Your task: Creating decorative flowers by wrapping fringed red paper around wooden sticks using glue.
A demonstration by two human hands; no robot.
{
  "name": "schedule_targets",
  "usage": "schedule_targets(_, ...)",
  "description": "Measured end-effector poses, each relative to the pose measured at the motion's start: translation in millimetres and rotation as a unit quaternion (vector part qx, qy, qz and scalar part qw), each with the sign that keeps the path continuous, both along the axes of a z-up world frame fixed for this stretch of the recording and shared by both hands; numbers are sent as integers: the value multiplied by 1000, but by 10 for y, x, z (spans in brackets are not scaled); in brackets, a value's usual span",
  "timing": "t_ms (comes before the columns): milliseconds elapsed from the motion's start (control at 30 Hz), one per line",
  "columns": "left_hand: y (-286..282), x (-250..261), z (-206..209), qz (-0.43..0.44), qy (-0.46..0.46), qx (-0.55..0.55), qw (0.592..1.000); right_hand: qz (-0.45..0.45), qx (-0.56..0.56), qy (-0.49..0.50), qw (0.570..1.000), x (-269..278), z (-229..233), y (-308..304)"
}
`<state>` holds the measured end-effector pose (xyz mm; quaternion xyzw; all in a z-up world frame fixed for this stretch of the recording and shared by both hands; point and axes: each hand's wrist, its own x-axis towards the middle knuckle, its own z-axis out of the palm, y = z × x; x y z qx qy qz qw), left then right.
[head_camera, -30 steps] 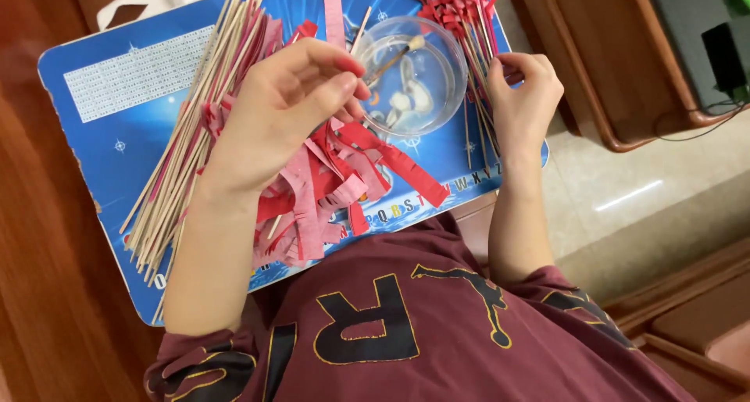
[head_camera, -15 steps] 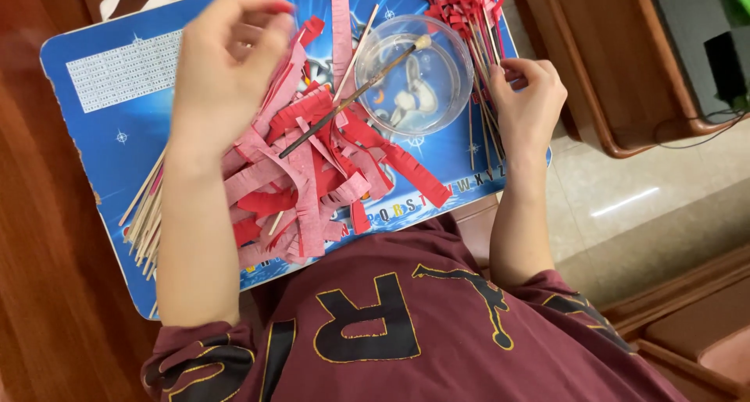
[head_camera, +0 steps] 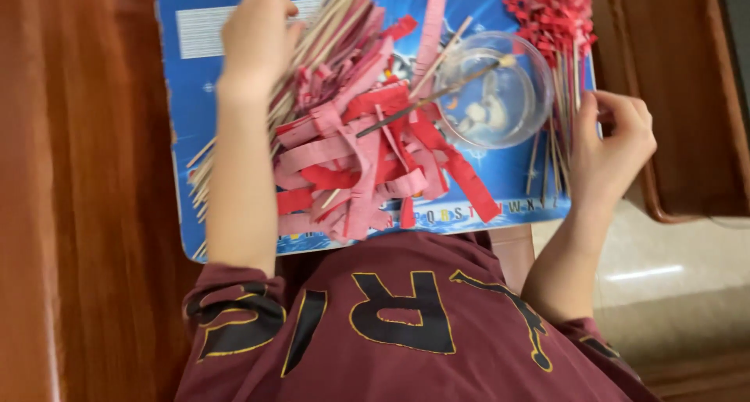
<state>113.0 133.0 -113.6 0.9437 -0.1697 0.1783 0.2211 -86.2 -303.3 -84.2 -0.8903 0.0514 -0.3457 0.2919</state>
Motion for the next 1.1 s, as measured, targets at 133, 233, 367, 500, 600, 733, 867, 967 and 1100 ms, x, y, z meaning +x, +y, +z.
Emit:
schedule_targets(133,-83,-33,30,38,27,37,998,3,0,-4,1000,7,3,19)
schedule_targets(233,-152,-65,131,51,77,18,996,-3,4,0,1000,-3,29,32)
schedule_targets(367,-173,-98,203,33,105,-3,994,-1,9,0,1000,-10,35,49)
schedule_targets(500,-170,-64,123,31,105,-2,994,14,-1,-6,1000,-22,19,31)
schedule_targets(600,-161,-82,167,45,78,8,996,5,-2,0,1000,-24,74,77)
schedule_targets(733,-162,-264,514,40,27,-4,999,-5,7,11,1000,-19,95,108)
schedule_targets(867,-292,-469,802,-27,-75,-53,995,25,8,2,1000,-23,103,168)
schedule_targets(967,-365,-461,787,-39,-90,-62,993,42,6,4,999,-25,150,258)
schedule_targets(1100,-286,-219,421,-2,-72,-55,996,55,16,20,998,-17,194,326)
